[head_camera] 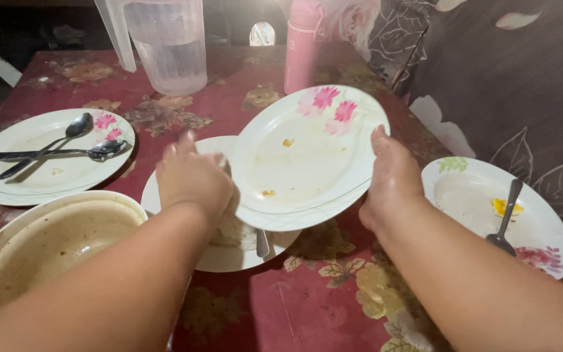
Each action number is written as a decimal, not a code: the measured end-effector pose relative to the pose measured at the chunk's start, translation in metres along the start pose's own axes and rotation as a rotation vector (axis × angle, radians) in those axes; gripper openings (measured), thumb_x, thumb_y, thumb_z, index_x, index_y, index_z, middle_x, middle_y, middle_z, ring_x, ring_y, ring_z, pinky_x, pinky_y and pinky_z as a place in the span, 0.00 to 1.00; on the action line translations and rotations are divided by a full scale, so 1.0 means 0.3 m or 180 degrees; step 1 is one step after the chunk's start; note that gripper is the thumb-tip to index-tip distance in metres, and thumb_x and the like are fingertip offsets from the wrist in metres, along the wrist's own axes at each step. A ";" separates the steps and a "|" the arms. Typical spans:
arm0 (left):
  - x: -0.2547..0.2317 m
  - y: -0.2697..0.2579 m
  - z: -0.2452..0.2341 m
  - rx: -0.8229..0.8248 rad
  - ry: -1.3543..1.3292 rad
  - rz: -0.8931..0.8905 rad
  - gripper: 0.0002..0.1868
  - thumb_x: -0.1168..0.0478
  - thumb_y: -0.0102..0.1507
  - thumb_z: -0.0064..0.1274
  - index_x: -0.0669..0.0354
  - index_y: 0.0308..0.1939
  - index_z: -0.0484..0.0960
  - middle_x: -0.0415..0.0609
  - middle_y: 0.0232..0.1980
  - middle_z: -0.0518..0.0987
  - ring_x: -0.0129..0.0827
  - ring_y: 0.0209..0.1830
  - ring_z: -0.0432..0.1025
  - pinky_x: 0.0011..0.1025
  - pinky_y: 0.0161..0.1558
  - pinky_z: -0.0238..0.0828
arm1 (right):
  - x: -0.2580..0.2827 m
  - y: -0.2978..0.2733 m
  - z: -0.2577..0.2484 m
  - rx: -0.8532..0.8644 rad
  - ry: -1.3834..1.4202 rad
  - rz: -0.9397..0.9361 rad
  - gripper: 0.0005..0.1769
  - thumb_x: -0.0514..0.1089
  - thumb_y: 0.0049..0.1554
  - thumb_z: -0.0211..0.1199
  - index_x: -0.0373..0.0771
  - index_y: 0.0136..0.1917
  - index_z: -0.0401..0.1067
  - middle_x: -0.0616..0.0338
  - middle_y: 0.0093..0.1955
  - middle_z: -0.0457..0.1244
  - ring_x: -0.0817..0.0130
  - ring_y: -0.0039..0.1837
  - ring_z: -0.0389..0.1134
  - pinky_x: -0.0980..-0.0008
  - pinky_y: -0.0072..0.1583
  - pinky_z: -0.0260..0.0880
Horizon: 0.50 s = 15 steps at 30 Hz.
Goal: The person clears a dining table by hand, gathering food scraps into a bowl, stacking several plates, and placing spoons and a cup into the bowl before picking up the stack.
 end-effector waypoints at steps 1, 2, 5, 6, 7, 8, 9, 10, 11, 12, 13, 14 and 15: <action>-0.005 0.013 0.005 -0.0195 0.0225 -0.0053 0.18 0.51 0.62 0.50 0.49 0.53 0.84 0.55 0.70 0.70 0.52 0.69 0.64 0.46 0.63 0.60 | 0.011 0.005 0.001 0.0058 0.0008 -0.0049 0.28 0.55 0.62 0.46 0.36 0.67 0.70 0.53 0.69 0.68 0.60 0.70 0.68 0.59 0.70 0.63; -0.032 0.039 0.016 -0.0277 -0.0610 0.0026 0.20 0.55 0.62 0.48 0.55 0.55 0.83 0.57 0.70 0.71 0.52 0.63 0.69 0.44 0.62 0.62 | 0.022 0.011 0.004 0.0126 0.0020 -0.0103 0.28 0.55 0.62 0.47 0.37 0.66 0.70 0.53 0.69 0.68 0.60 0.69 0.68 0.59 0.70 0.63; -0.274 0.108 0.063 0.0052 -0.1631 0.0707 0.18 0.57 0.69 0.41 0.62 0.54 0.82 0.63 0.60 0.78 0.57 0.59 0.74 0.44 0.64 0.66 | 0.028 0.016 0.031 0.0166 0.0128 -0.0088 0.27 0.55 0.62 0.47 0.37 0.65 0.70 0.53 0.67 0.68 0.59 0.67 0.69 0.57 0.69 0.65; -0.378 0.083 0.060 -0.0427 -0.0300 0.1959 0.17 0.58 0.74 0.41 0.67 0.54 0.81 0.69 0.63 0.75 0.61 0.66 0.70 0.45 0.72 0.61 | 0.024 0.015 0.043 0.0152 0.0175 -0.0053 0.26 0.55 0.62 0.47 0.37 0.65 0.70 0.53 0.67 0.68 0.59 0.67 0.69 0.56 0.68 0.65; -0.438 0.050 0.047 -0.0901 0.1105 0.3132 0.17 0.60 0.79 0.41 0.72 0.53 0.81 0.74 0.66 0.73 0.66 0.73 0.66 0.47 0.79 0.56 | 0.020 0.012 0.054 0.0191 0.0176 -0.0027 0.26 0.55 0.63 0.48 0.37 0.65 0.70 0.52 0.67 0.68 0.58 0.66 0.69 0.57 0.68 0.65; -0.436 0.039 0.021 -0.0530 0.0218 0.2787 0.17 0.58 0.75 0.40 0.67 0.56 0.79 0.74 0.70 0.66 0.67 0.75 0.59 0.51 0.76 0.52 | 0.018 0.006 0.059 0.0207 0.0186 -0.0015 0.26 0.55 0.64 0.48 0.37 0.65 0.71 0.50 0.66 0.68 0.58 0.66 0.68 0.57 0.68 0.65; -0.432 0.023 -0.005 -0.0164 -0.0653 0.2405 0.19 0.57 0.72 0.38 0.62 0.60 0.77 0.74 0.74 0.59 0.67 0.78 0.52 0.56 0.72 0.47 | 0.019 0.000 0.062 0.0222 0.0196 -0.0002 0.26 0.55 0.64 0.48 0.36 0.65 0.71 0.49 0.66 0.67 0.58 0.66 0.68 0.58 0.68 0.65; -0.433 0.015 -0.029 0.0199 -0.1514 0.2007 0.23 0.55 0.68 0.37 0.57 0.63 0.76 0.73 0.78 0.52 0.68 0.80 0.45 0.60 0.69 0.42 | 0.020 -0.008 0.061 0.0155 0.0163 0.0000 0.26 0.55 0.64 0.48 0.36 0.65 0.71 0.49 0.66 0.68 0.58 0.65 0.68 0.58 0.67 0.66; -0.423 0.013 -0.048 0.0341 -0.1301 0.1877 0.23 0.56 0.68 0.35 0.57 0.65 0.73 0.73 0.79 0.48 0.67 0.80 0.42 0.60 0.71 0.41 | 0.019 -0.016 0.060 0.0088 0.0131 0.0003 0.27 0.56 0.63 0.48 0.36 0.64 0.71 0.49 0.65 0.68 0.58 0.65 0.69 0.58 0.66 0.66; -0.397 0.012 -0.061 0.0483 -0.1084 0.1739 0.24 0.56 0.69 0.33 0.56 0.68 0.70 0.73 0.79 0.45 0.67 0.80 0.38 0.60 0.72 0.39 | 0.022 -0.024 0.056 0.0025 0.0099 0.0012 0.27 0.56 0.63 0.48 0.35 0.64 0.71 0.49 0.65 0.68 0.57 0.64 0.69 0.58 0.66 0.67; -0.371 0.014 -0.067 0.0620 -0.0866 0.1600 0.25 0.57 0.69 0.31 0.55 0.70 0.67 0.74 0.80 0.41 0.66 0.80 0.35 0.59 0.74 0.37 | 0.034 -0.028 0.048 0.0090 0.0147 -0.0034 0.27 0.55 0.63 0.48 0.35 0.64 0.71 0.48 0.64 0.69 0.57 0.63 0.70 0.58 0.65 0.67; -0.341 0.014 -0.068 0.0694 -0.0791 0.1511 0.25 0.56 0.70 0.30 0.58 0.70 0.65 0.74 0.79 0.40 0.67 0.80 0.34 0.60 0.74 0.35 | 0.041 -0.031 0.042 0.0182 0.0179 -0.0059 0.27 0.55 0.62 0.48 0.34 0.64 0.71 0.47 0.64 0.69 0.56 0.63 0.71 0.58 0.65 0.68; -0.311 0.015 -0.065 0.0768 -0.0716 0.1422 0.26 0.55 0.71 0.28 0.61 0.71 0.63 0.74 0.79 0.40 0.68 0.79 0.33 0.60 0.73 0.33 | 0.046 -0.031 0.036 0.0273 0.0212 -0.0083 0.27 0.54 0.62 0.48 0.34 0.64 0.71 0.46 0.63 0.69 0.56 0.62 0.71 0.57 0.65 0.68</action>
Point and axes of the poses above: each hand's wrist, its own y-axis towards the middle knuckle, its own z-axis out of the palm, x = y × z, the point moved 1 cm from there along y, towards the middle knuckle
